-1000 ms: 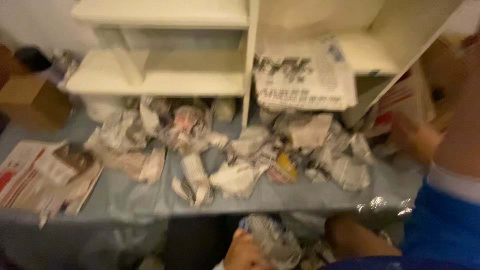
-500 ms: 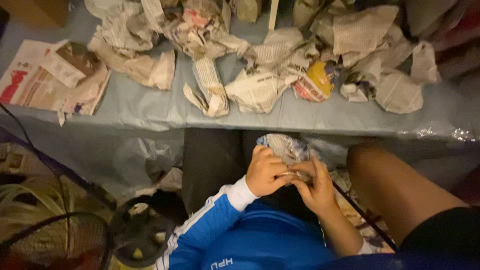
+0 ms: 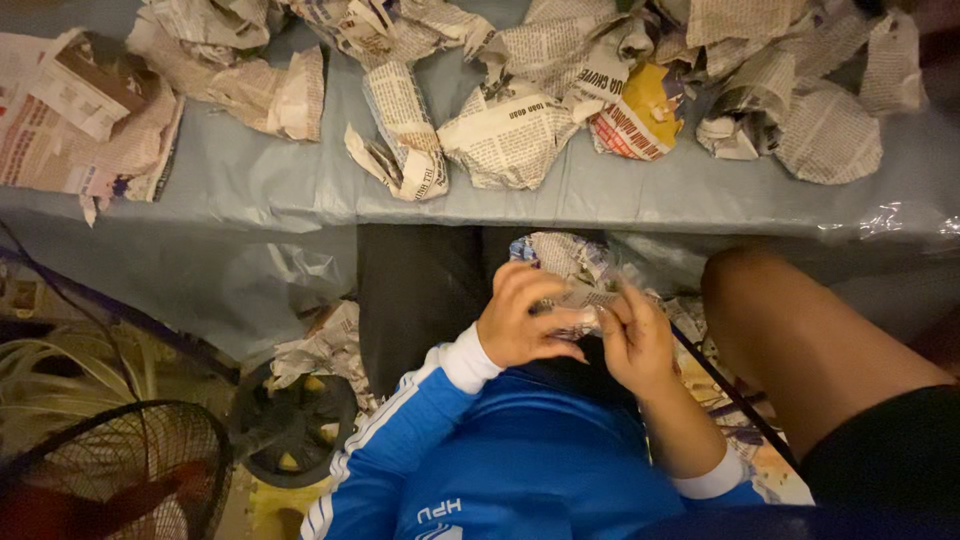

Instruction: The person sits at a table covered with crumpled newspaper and wraps ceramic bowls in newspaper, pressing the paper around each bowl by hand. They place the wrapped bowls onto a white shelf unit and occasionally reach for new sheets of newspaper to continue wrapping.

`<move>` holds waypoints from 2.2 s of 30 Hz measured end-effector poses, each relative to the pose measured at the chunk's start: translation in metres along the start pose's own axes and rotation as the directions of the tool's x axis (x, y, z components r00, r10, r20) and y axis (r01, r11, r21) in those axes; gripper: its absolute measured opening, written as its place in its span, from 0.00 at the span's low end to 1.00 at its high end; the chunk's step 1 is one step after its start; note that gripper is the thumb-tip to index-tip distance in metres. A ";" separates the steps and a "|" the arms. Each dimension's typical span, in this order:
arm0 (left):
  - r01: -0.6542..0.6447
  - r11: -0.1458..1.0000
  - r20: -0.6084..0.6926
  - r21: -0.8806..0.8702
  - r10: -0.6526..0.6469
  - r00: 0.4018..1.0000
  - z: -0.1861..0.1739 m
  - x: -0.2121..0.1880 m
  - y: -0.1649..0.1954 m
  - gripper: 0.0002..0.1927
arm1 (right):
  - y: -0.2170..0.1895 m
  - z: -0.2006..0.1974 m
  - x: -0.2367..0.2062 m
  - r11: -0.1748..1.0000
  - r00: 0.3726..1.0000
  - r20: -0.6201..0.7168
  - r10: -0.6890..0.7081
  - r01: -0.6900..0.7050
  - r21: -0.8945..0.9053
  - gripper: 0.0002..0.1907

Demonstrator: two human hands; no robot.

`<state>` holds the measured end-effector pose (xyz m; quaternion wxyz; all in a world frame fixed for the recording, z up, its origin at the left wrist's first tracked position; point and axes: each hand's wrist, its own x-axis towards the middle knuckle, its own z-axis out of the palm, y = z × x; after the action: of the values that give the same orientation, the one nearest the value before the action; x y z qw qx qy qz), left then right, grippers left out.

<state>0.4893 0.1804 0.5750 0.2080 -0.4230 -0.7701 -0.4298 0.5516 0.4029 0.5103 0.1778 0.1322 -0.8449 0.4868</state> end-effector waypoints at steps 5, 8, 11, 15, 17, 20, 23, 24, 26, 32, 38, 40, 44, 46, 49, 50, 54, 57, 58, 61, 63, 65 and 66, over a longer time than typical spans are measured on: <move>-0.115 0.969 0.034 0.218 0.110 0.993 0.008 -0.005 0.004 0.24 | 0.000 -0.001 0.003 0.995 0.996 0.056 0.076 -0.080 0.065 0.37; -0.156 0.969 0.063 0.190 0.147 0.987 0.011 -0.006 0.000 0.24 | -0.003 -0.003 0.008 0.903 0.952 0.109 0.286 -0.305 0.302 0.39; -0.126 0.981 0.095 0.147 0.112 0.989 0.013 -0.007 -0.003 0.21 | -0.007 -0.018 0.020 0.861 0.962 0.063 0.267 -0.268 0.433 0.34; -0.088 0.992 0.101 0.088 0.079 0.992 0.014 -0.009 -0.006 0.16 | -0.017 -0.061 0.044 0.910 0.989 0.096 0.113 -0.142 0.389 0.16; -0.075 0.995 0.091 0.066 0.068 0.993 0.015 -0.010 -0.008 0.15 | -0.027 -0.075 0.056 0.943 0.972 0.231 0.036 -0.109 0.314 0.12; -0.037 0.998 0.130 0.059 0.029 0.991 0.017 -0.012 -0.009 0.16 | -0.042 -0.079 0.075 0.990 0.894 0.447 -0.025 -0.041 0.136 0.17; -0.031 0.998 0.125 0.055 0.024 0.992 0.018 -0.014 -0.009 0.14 | -0.055 -0.072 0.091 0.993 0.855 0.515 -0.060 0.103 -0.057 0.22; -0.027 0.998 0.131 0.062 0.018 0.991 0.019 -0.014 -0.009 0.14 | -0.058 -0.071 0.095 0.989 0.850 0.520 -0.084 0.135 -0.060 0.23; -0.017 0.997 0.143 0.078 0.006 0.990 0.019 -0.015 -0.009 0.14 | -0.063 -0.067 0.101 0.979 0.842 0.525 -0.122 0.190 -0.077 0.23; -0.019 0.997 0.149 0.078 0.007 0.989 0.021 -0.017 -0.011 0.13 | -0.064 -0.058 0.106 0.957 0.804 0.583 -0.119 0.249 -0.148 0.20; 0.005 0.997 0.198 0.071 -0.019 0.980 0.024 -0.022 -0.013 0.14 | -0.063 -0.055 0.106 0.904 0.806 0.589 -0.054 0.290 -0.313 0.22; 0.014 0.999 0.215 0.053 -0.025 0.976 0.024 -0.025 -0.013 0.16 | -0.067 -0.054 0.103 0.874 0.828 0.557 -0.070 0.320 -0.366 0.23; 0.026 0.999 0.185 0.039 -0.033 0.982 0.027 -0.030 -0.013 0.19 | -0.074 -0.052 0.098 0.831 0.851 0.521 -0.062 0.334 -0.446 0.25; 0.020 0.999 0.188 0.049 -0.028 0.982 0.027 -0.030 -0.013 0.20 | -0.076 -0.050 0.096 0.816 0.860 0.507 -0.051 0.329 -0.476 0.27; 0.024 1.000 0.127 -0.002 -0.023 0.992 0.026 -0.029 -0.013 0.22 | -0.080 -0.048 0.091 0.807 0.874 0.485 -0.025 0.304 -0.507 0.26; 0.022 0.999 0.094 -0.029 -0.019 0.995 0.025 -0.028 -0.013 0.23 | -0.080 -0.046 0.089 0.793 0.883 0.467 -0.040 0.313 -0.524 0.26; -0.127 0.975 0.059 0.180 0.118 0.991 0.020 -0.023 -0.009 0.20 | -0.080 -0.044 0.083 0.771 0.899 0.438 -0.026 0.297 -0.563 0.27; -0.074 0.988 0.118 0.138 0.058 0.991 0.017 -0.019 -0.007 0.20 | -0.076 -0.045 0.080 0.794 0.906 0.424 -0.003 0.259 -0.549 0.34; -0.083 0.988 0.141 0.128 0.064 0.988 0.016 -0.018 -0.008 0.20 | -0.074 -0.045 0.080 0.804 0.910 0.415 -0.001 0.248 -0.541 0.38; -0.103 0.987 0.156 0.127 0.082 0.984 0.015 -0.015 -0.009 0.17 | -0.068 -0.045 0.075 0.804 0.933 0.358 -0.020 0.228 -0.549 0.45; -0.082 0.990 0.168 0.117 0.062 0.984 0.015 -0.013 -0.008 0.15 | -0.065 -0.045 0.067 0.816 0.950 0.294 -0.105 0.251 -0.521 0.40; -0.029 0.996 0.205 0.090 0.010 0.979 0.016 -0.010 -0.006 0.14 | -0.062 -0.042 0.057 0.814 0.952 0.249 -0.177 0.284 -0.508 0.33; -0.011 0.996 0.197 0.090 -0.007 0.980 0.016 -0.009 -0.004 0.12 | -0.060 -0.040 0.052 0.807 0.949 0.238 -0.207 0.303 -0.507 0.28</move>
<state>0.4916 0.1884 0.5584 0.1501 -0.4543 -0.8052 -0.3505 0.5355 0.4056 0.5973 0.1986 0.2310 -0.9335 0.1889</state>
